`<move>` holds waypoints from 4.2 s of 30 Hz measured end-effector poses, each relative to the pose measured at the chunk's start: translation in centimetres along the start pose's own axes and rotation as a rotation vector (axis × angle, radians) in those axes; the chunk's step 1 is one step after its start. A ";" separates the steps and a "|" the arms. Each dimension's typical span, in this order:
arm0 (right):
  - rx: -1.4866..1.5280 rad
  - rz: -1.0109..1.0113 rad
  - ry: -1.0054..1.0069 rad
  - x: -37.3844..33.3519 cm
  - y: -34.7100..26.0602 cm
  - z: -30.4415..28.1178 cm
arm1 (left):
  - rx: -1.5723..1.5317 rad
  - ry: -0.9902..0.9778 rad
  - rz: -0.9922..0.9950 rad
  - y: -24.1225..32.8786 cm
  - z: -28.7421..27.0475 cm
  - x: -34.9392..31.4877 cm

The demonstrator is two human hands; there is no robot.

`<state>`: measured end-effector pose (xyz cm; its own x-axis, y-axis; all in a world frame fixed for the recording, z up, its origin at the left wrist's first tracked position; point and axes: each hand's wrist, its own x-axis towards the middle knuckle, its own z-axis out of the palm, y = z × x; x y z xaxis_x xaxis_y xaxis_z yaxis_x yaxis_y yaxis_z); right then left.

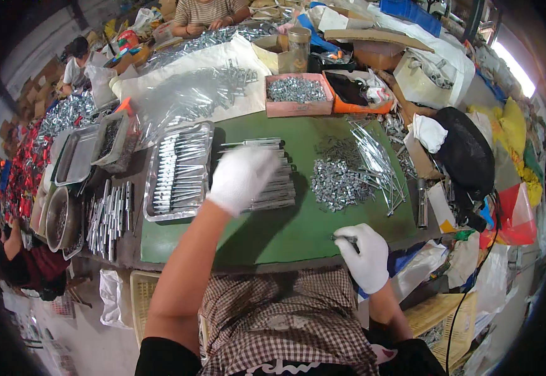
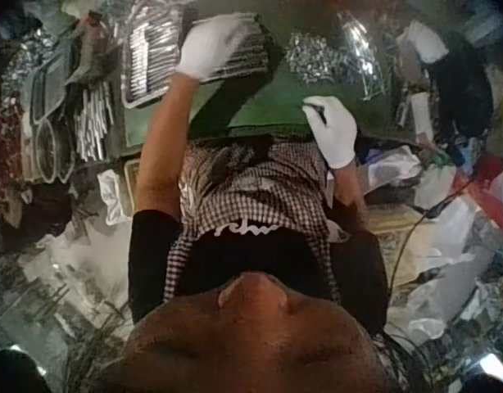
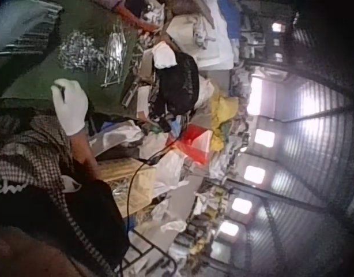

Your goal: The person sorts metal hardware parts on a table, secures gloves with a rubber band, and assembles metal pins and small components together by hand.

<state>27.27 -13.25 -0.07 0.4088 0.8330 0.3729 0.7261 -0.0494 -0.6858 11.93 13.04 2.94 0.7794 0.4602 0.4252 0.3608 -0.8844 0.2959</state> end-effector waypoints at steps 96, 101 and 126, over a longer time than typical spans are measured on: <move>-0.163 0.023 -0.101 1.3 2.9 -1.2 | -0.016 -0.202 -0.145 13.3 3.2 -10.1; -0.225 0.080 0.044 4.5 6.3 -1.3 | -0.023 -0.219 -0.157 13.5 2.9 -9.8; -0.245 -0.060 -0.327 2.0 3.3 -0.9 | -0.061 -0.209 -0.144 13.1 3.0 -10.2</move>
<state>31.01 -12.21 -1.02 0.1927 0.9678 0.1622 0.8695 -0.0918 -0.4853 10.22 -3.45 -0.13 0.8136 0.5492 0.1906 0.4489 -0.8018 0.3945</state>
